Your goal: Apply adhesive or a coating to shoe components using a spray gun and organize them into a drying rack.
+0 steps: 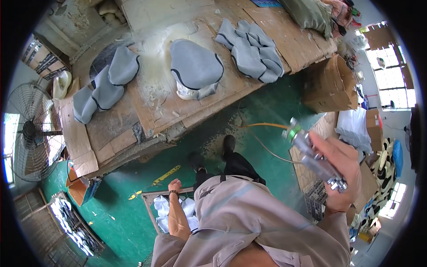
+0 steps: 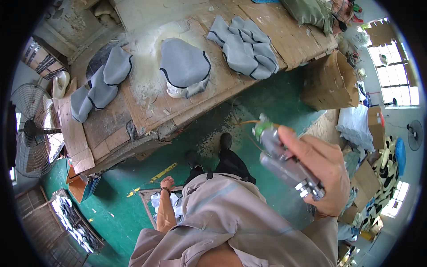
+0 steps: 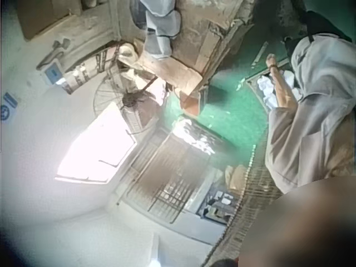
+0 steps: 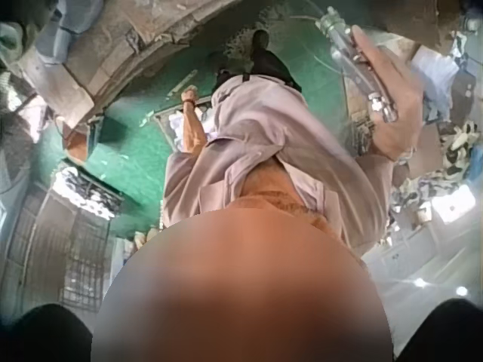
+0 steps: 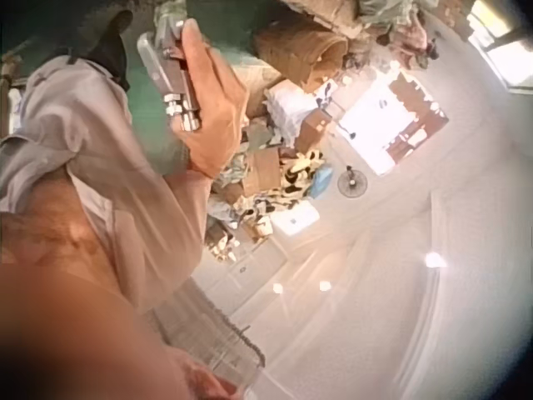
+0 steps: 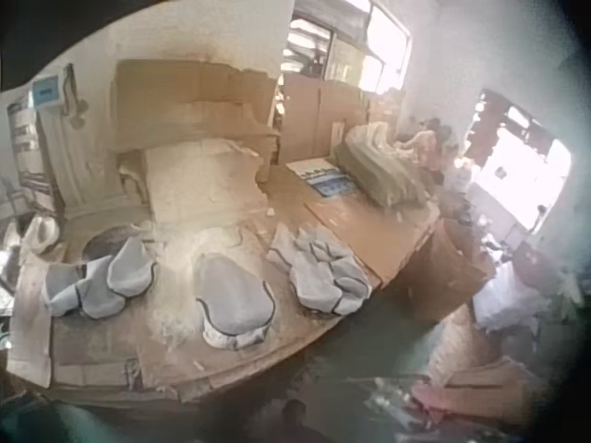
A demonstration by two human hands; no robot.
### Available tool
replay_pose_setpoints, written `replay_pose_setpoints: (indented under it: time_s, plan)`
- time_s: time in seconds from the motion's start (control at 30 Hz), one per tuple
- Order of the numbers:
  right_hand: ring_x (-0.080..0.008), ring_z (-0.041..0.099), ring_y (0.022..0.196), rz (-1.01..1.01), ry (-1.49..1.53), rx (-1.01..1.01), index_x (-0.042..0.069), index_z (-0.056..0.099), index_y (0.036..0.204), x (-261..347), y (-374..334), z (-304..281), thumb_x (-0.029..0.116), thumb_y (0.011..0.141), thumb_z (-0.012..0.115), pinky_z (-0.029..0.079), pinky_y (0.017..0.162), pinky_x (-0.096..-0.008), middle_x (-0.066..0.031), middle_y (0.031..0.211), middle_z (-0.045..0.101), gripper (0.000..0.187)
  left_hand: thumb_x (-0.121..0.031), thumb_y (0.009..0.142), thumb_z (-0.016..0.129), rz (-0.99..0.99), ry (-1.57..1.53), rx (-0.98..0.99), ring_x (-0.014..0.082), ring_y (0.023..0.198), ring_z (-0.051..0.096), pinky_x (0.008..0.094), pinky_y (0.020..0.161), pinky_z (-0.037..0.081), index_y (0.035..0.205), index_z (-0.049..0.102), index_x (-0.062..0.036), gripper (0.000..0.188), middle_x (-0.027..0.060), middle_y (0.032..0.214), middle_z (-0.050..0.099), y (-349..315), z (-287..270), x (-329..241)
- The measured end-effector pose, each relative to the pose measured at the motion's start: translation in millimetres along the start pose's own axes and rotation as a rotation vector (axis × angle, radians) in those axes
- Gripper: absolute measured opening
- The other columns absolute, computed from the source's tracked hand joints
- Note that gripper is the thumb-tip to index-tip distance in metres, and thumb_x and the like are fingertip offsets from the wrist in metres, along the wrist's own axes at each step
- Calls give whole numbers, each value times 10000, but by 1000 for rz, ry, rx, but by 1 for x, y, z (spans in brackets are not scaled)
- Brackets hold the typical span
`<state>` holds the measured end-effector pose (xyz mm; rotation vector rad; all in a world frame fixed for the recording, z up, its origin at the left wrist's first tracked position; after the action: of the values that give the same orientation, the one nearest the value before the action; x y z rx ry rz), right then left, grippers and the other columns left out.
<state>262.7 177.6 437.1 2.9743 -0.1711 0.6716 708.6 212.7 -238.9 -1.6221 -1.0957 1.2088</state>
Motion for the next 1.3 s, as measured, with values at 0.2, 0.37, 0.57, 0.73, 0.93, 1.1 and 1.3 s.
replay_pose_setpoints:
  time_s: [0.2,0.37,0.57,0.73,0.93,1.1,1.3]
  plan:
    - [-314,676,728,36,-29,0,-21,623,1320,29,-1,6,11,694,645,529,669,-362,-165,848,655,627,-94,910,603,-18,-81,-14,181,750,653,385,622,552,1183,692,-92,287,37,887,700,20,-31,-5]
    - [-330,650,769,-82,25,-18,-25,606,1332,44,20,11,-67,626,599,529,713,-351,-167,874,650,706,-130,905,637,128,-99,-17,158,772,664,376,638,570,1193,687,-87,296,20,893,701,16,-17,-24]
    - [-339,666,772,-169,-12,35,-34,591,1342,75,26,19,-110,662,632,534,719,-365,-183,896,666,686,-165,883,683,153,-101,11,147,772,683,346,614,587,1215,695,-93,340,26,913,713,17,3,-7]
    - [-321,668,749,-202,-133,49,-18,610,1326,101,18,25,-13,722,722,534,680,-395,-161,892,679,614,-158,882,674,129,-84,74,182,787,688,395,630,589,1221,691,-97,345,39,921,714,21,-3,40]
    - [-314,665,738,-268,-205,133,-39,611,1309,132,0,37,20,728,737,528,645,-396,-153,883,671,598,-51,912,546,-145,-351,157,233,790,663,475,669,546,1291,627,-97,391,64,958,698,25,-33,84]
    - [-299,634,688,-389,-303,202,-59,594,1313,155,-15,46,38,740,731,503,583,-405,-127,820,620,597,-88,950,501,-43,-207,104,266,856,670,488,731,565,1314,616,-62,383,56,955,695,25,-44,91]
    - [-256,607,648,-369,-307,226,-35,597,1319,164,-38,51,48,769,734,476,523,-379,-95,784,589,573,-139,914,635,63,-202,139,201,748,648,373,591,552,1274,640,-48,372,57,910,686,27,-45,79]
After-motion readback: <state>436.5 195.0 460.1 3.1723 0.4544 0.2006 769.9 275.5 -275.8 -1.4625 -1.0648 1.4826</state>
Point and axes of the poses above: each hand's wrist, its own y-axis towards the middle knuckle, its own z-axis out of the palm, x = y × z, the point moved 1 cm from there along y, towards the middle knuckle
